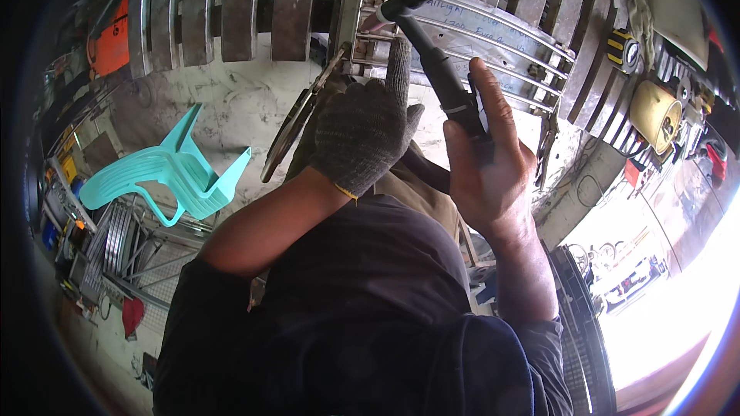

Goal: Welding small metal rods to a base plate to create a frame or grid.

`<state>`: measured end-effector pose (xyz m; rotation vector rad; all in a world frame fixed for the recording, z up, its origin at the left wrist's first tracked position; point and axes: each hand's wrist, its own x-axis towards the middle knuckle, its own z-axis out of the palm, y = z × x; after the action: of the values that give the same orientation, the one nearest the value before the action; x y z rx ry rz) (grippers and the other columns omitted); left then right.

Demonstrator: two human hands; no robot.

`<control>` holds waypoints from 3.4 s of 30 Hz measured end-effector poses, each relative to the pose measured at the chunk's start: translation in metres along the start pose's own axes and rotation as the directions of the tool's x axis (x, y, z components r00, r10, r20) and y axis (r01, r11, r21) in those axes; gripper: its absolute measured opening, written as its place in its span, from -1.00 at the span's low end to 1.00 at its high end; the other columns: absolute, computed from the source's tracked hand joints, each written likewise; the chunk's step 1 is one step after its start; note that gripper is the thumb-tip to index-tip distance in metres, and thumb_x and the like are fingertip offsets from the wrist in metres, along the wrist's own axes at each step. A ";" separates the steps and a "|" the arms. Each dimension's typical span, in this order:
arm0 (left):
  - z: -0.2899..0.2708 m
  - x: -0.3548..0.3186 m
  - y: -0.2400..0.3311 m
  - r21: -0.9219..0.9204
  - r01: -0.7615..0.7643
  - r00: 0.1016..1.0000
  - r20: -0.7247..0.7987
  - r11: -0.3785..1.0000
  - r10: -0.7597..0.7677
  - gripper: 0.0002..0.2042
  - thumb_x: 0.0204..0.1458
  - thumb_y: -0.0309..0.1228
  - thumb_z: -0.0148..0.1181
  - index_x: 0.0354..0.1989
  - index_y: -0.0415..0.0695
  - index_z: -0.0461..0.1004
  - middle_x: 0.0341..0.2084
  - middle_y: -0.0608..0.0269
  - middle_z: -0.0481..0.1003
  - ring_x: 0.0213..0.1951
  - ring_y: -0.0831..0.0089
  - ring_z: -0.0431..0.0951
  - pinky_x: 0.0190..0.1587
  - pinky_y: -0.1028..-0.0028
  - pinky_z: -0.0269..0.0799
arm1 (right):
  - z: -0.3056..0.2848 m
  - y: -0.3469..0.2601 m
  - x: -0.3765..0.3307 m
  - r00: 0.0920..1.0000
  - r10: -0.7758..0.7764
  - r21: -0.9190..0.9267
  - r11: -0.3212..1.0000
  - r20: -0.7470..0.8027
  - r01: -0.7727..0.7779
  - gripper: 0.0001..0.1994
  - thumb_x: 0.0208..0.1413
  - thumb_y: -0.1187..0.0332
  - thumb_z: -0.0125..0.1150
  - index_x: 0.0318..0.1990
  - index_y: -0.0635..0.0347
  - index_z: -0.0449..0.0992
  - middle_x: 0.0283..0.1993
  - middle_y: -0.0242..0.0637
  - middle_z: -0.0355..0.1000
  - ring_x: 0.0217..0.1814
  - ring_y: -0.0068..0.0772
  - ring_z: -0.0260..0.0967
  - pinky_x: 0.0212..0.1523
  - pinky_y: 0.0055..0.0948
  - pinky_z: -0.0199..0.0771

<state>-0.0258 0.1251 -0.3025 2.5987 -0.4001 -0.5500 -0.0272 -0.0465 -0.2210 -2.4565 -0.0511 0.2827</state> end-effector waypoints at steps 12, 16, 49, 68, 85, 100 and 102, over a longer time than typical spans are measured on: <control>0.009 -0.001 -0.005 -0.030 -0.038 0.999 -0.040 0.999 0.037 -0.71 0.24 -0.19 0.15 -0.28 -0.21 0.56 -0.54 0.05 0.57 -0.45 0.15 0.64 -0.43 0.15 0.55 | 0.000 -0.005 0.006 0.998 -0.062 -0.010 0.998 0.018 0.062 -0.37 0.26 0.47 0.24 0.48 0.08 0.27 0.22 0.08 0.53 0.13 -0.01 0.62 0.07 -0.20 0.64; 0.009 0.001 -0.004 -0.023 -0.009 1.000 -0.009 1.000 0.009 -0.71 0.24 -0.20 0.15 -0.33 -0.20 0.57 -0.55 0.06 0.57 -0.44 0.17 0.66 -0.44 0.17 0.55 | -0.002 -0.008 0.010 0.996 -0.090 -0.033 0.995 0.026 0.090 -0.37 0.26 0.48 0.25 0.48 0.05 0.27 0.19 0.09 0.54 0.12 0.00 0.62 0.06 -0.19 0.65; 0.036 -0.001 -0.010 0.039 -0.062 0.998 -0.027 0.997 0.063 -0.44 0.32 -0.11 0.08 0.28 -0.34 0.27 -0.55 0.09 0.57 -0.52 0.16 0.63 -0.52 0.20 0.54 | -0.019 -0.039 0.027 0.986 -0.104 -0.126 0.985 0.128 0.120 -0.35 0.25 0.49 0.28 0.49 -0.11 0.29 -0.08 0.04 0.62 -0.13 -0.14 0.70 -0.21 -0.18 0.69; 0.026 -0.001 -0.006 0.095 -0.049 0.999 -0.007 0.994 0.050 -0.28 0.28 -0.12 0.11 0.46 -0.38 0.08 -0.54 0.11 0.58 -0.49 0.23 0.64 -0.54 0.25 0.53 | -0.019 -0.046 0.025 0.983 -0.009 -0.155 0.987 0.182 0.037 -0.37 0.24 0.54 0.25 0.47 0.03 0.31 0.11 0.03 0.60 0.05 -0.13 0.66 0.01 -0.23 0.64; 0.030 -0.001 -0.008 0.038 -0.081 0.986 -0.146 0.996 0.086 -0.41 -0.05 -0.43 0.29 0.17 -0.52 0.37 -0.64 0.10 0.53 -0.57 0.21 0.63 -0.60 0.25 0.53 | -0.018 -0.045 0.026 0.984 -0.126 -0.171 0.974 0.127 0.147 -0.35 0.23 0.51 0.28 0.48 -0.10 0.31 -0.19 -0.05 0.62 -0.25 -0.21 0.68 -0.27 -0.21 0.69; 0.027 -0.001 -0.005 0.188 -0.049 0.998 -0.034 0.981 0.056 -0.27 0.27 -0.17 0.14 0.47 -0.39 0.06 -0.62 0.18 0.52 -0.55 0.26 0.61 -0.60 0.25 0.50 | -0.020 -0.051 0.025 0.981 -0.053 -0.221 0.971 0.186 0.094 -0.37 0.24 0.52 0.25 0.47 0.00 0.31 0.02 0.02 0.62 -0.05 -0.17 0.68 -0.07 -0.24 0.65; 0.025 -0.001 -0.005 0.171 -0.047 0.998 -0.023 0.984 0.052 -0.26 0.26 -0.18 0.14 0.47 -0.39 0.06 -0.62 0.18 0.52 -0.55 0.27 0.60 -0.60 0.26 0.50 | -0.020 -0.053 0.025 0.981 -0.043 -0.241 0.967 0.190 0.089 -0.37 0.24 0.53 0.25 0.47 0.01 0.31 0.02 0.02 0.62 -0.04 -0.17 0.68 -0.07 -0.24 0.66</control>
<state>-0.0365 0.1205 -0.3257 2.7476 -0.5216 -0.4811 0.0032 -0.0147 -0.1771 -2.6625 -0.2622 0.4998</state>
